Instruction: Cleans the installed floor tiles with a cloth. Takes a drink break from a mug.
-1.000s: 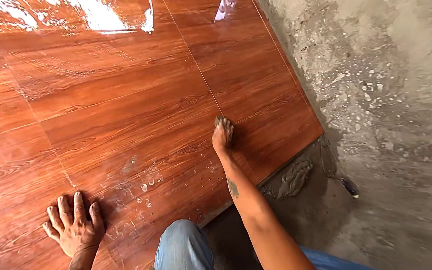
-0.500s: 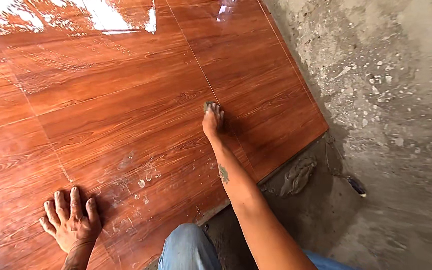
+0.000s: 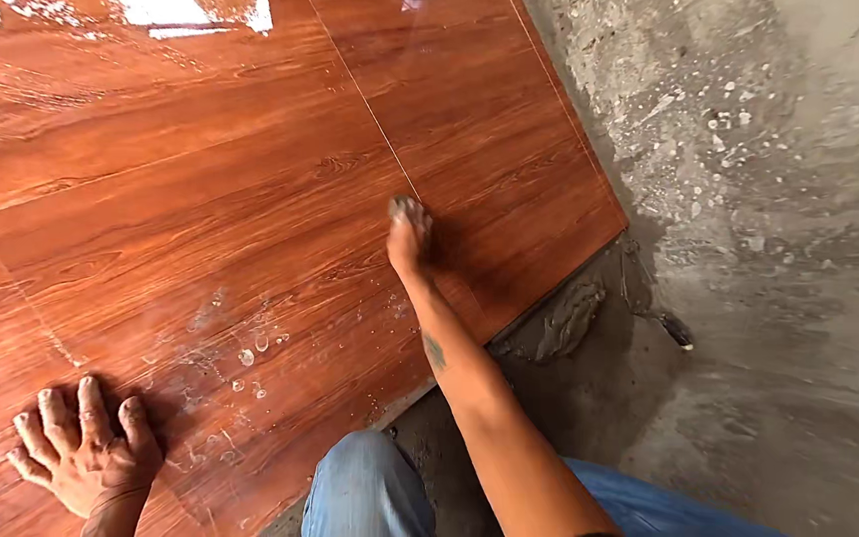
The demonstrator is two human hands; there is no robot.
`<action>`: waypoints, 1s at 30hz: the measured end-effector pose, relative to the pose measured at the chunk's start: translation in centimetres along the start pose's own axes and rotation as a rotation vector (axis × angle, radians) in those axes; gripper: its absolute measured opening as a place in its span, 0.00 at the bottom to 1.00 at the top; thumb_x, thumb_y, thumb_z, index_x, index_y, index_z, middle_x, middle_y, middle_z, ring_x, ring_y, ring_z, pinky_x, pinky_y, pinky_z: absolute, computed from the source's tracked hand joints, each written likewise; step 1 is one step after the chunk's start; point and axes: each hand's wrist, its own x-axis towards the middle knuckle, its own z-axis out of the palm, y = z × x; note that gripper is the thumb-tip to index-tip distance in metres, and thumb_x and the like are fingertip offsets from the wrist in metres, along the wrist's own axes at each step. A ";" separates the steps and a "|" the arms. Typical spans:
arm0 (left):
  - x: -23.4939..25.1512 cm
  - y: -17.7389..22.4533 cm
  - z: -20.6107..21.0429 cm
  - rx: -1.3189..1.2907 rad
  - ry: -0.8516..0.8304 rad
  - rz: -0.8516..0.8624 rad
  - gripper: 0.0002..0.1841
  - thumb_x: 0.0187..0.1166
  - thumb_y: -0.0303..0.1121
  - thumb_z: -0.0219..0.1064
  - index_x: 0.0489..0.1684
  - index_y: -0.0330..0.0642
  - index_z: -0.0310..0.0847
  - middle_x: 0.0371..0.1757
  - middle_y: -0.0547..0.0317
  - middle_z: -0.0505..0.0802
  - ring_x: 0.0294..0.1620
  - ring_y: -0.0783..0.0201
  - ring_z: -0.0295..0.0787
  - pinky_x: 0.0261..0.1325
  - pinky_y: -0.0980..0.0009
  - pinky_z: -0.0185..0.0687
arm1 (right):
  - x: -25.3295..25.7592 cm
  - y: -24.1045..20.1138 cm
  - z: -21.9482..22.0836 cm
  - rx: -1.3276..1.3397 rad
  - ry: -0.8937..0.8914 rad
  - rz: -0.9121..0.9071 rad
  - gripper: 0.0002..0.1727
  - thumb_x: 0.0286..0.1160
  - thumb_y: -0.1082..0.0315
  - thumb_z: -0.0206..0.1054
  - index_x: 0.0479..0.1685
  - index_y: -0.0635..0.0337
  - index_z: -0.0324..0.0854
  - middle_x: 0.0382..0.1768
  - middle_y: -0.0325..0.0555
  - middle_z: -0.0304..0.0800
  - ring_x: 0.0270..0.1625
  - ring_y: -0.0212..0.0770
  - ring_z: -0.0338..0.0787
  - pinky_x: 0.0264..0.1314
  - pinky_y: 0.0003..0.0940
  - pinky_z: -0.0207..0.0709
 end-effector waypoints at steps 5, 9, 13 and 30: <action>0.3 0.1 -0.2 0.012 0.014 0.020 0.35 0.88 0.64 0.38 0.92 0.62 0.60 0.94 0.53 0.61 0.96 0.46 0.46 0.93 0.37 0.33 | -4.2 3.9 -2.0 -0.026 -0.044 -0.082 0.25 0.86 0.68 0.57 0.82 0.53 0.76 0.84 0.44 0.76 0.86 0.45 0.74 0.88 0.52 0.65; 0.3 0.4 -0.5 0.017 0.010 0.002 0.36 0.87 0.64 0.36 0.93 0.63 0.59 0.94 0.53 0.62 0.96 0.46 0.47 0.93 0.38 0.33 | -20.3 13.3 -5.8 -0.110 -0.018 0.138 0.23 0.86 0.69 0.56 0.77 0.62 0.80 0.79 0.52 0.81 0.82 0.53 0.80 0.84 0.57 0.70; 0.2 0.2 -0.5 0.011 0.015 0.011 0.36 0.87 0.64 0.37 0.92 0.62 0.60 0.94 0.53 0.62 0.96 0.46 0.47 0.93 0.38 0.32 | -19.0 11.7 -6.9 -0.073 -0.005 0.184 0.21 0.85 0.71 0.57 0.73 0.65 0.82 0.74 0.58 0.85 0.79 0.58 0.82 0.85 0.59 0.68; 0.0 1.2 -1.6 0.009 -0.004 -0.015 0.36 0.86 0.65 0.35 0.93 0.64 0.57 0.95 0.53 0.61 0.96 0.46 0.48 0.92 0.36 0.35 | -22.2 18.9 -14.8 -0.192 -0.254 0.408 0.22 0.87 0.70 0.53 0.73 0.68 0.81 0.72 0.60 0.86 0.77 0.59 0.83 0.85 0.57 0.67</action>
